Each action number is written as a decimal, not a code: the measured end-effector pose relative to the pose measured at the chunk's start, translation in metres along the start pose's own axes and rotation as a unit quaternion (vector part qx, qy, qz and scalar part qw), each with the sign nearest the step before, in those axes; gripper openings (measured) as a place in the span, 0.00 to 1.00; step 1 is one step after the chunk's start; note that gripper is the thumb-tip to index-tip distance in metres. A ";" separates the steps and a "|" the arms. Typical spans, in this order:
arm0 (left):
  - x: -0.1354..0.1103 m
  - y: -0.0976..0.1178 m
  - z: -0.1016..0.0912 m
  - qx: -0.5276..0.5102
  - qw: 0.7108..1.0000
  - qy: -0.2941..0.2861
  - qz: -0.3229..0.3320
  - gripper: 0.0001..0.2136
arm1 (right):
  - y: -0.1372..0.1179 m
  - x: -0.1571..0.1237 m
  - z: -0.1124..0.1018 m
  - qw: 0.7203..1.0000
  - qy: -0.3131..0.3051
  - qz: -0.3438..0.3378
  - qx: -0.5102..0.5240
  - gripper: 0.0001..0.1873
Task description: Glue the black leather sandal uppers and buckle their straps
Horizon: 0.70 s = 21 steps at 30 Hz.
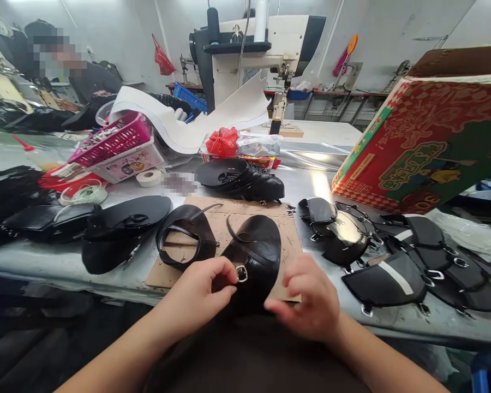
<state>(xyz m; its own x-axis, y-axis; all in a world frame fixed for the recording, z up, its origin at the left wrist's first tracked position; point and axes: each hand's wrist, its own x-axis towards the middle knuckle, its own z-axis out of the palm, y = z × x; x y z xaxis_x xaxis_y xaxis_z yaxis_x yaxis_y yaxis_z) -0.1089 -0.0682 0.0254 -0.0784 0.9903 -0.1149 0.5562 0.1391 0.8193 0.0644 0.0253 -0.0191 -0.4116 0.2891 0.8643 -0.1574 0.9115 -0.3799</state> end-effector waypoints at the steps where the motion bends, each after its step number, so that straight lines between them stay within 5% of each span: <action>1: -0.002 0.002 -0.003 0.052 0.998 -0.016 0.032 0.04 | -0.003 0.008 -0.004 0.995 -0.083 -0.061 -0.007 0.09; 4: -0.008 0.006 -0.004 0.158 0.981 -0.038 0.108 0.07 | -0.006 0.029 -0.008 0.962 -0.269 -0.024 -0.039 0.23; 8: -0.016 0.003 0.002 0.189 0.972 -0.016 0.135 0.08 | 0.002 0.035 -0.005 0.916 -0.376 0.138 0.004 0.15; 14: -0.017 -0.003 0.002 0.161 0.981 0.004 0.104 0.08 | 0.005 0.015 0.003 0.915 -0.336 0.211 0.071 0.10; 21: -0.014 -0.003 0.002 0.141 0.986 0.004 0.090 0.09 | 0.006 0.009 0.007 0.931 -0.308 0.188 0.057 0.09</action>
<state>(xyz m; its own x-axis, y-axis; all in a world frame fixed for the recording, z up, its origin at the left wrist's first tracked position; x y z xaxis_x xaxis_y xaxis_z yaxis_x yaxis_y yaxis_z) -0.1081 -0.0827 0.0235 0.0366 0.9990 0.0240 0.7689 -0.0435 0.6379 0.0539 0.0317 -0.0162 -0.8877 0.3266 0.3245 0.0213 0.7331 -0.6798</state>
